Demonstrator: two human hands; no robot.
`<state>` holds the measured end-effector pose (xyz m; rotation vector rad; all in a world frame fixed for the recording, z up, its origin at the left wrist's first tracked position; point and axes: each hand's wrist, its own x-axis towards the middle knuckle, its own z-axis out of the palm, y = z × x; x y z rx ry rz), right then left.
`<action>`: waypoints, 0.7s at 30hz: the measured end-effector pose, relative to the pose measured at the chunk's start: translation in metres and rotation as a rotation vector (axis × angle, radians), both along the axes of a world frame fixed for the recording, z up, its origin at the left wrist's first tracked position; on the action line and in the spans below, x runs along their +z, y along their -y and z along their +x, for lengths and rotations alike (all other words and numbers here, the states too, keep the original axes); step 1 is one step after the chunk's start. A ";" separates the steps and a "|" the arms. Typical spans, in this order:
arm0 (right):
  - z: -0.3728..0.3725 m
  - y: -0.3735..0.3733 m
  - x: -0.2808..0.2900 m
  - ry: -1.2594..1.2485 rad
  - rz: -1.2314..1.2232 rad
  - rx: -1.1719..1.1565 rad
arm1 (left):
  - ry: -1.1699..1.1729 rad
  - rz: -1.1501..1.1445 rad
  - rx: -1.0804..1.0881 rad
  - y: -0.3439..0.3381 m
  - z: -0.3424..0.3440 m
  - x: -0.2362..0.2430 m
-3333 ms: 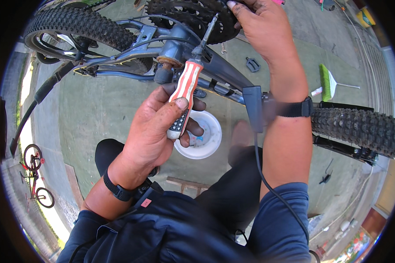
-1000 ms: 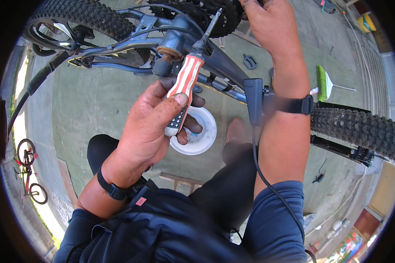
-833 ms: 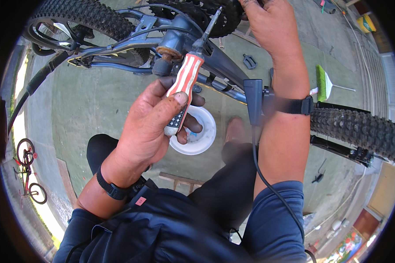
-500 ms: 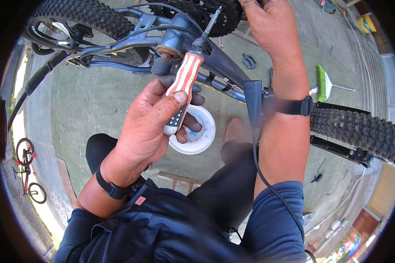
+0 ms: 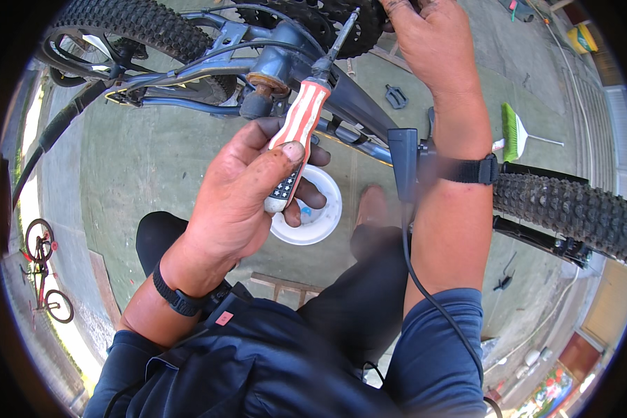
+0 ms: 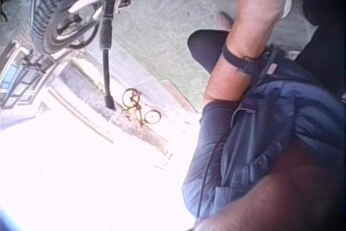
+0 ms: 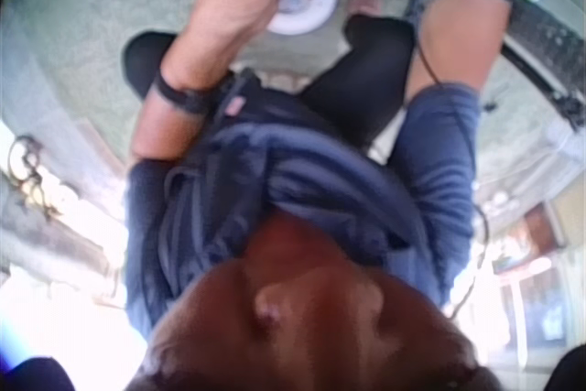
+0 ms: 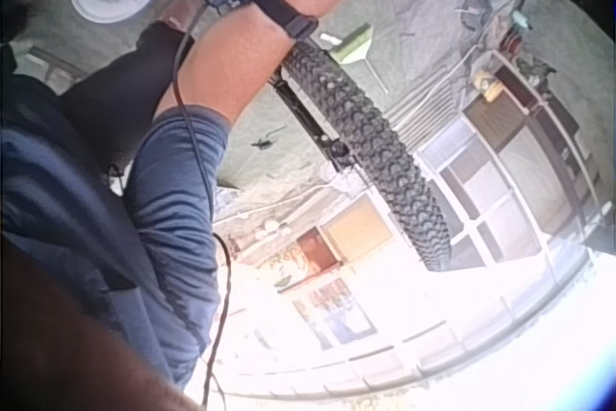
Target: The person repairs a bicycle by removing and inspecting the crankset and chainrings using a screwdriver.
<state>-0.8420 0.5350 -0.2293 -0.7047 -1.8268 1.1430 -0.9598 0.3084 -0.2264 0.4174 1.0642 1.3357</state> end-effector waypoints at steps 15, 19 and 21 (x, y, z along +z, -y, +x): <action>0.001 0.000 0.002 0.035 0.044 0.010 | 0.033 -0.008 0.022 -0.003 0.003 0.003; 0.000 0.000 0.002 0.013 0.042 0.017 | 0.030 -0.010 0.021 -0.004 0.003 0.005; 0.000 0.000 0.000 0.010 0.032 0.011 | 0.038 -0.011 0.024 -0.004 0.004 0.006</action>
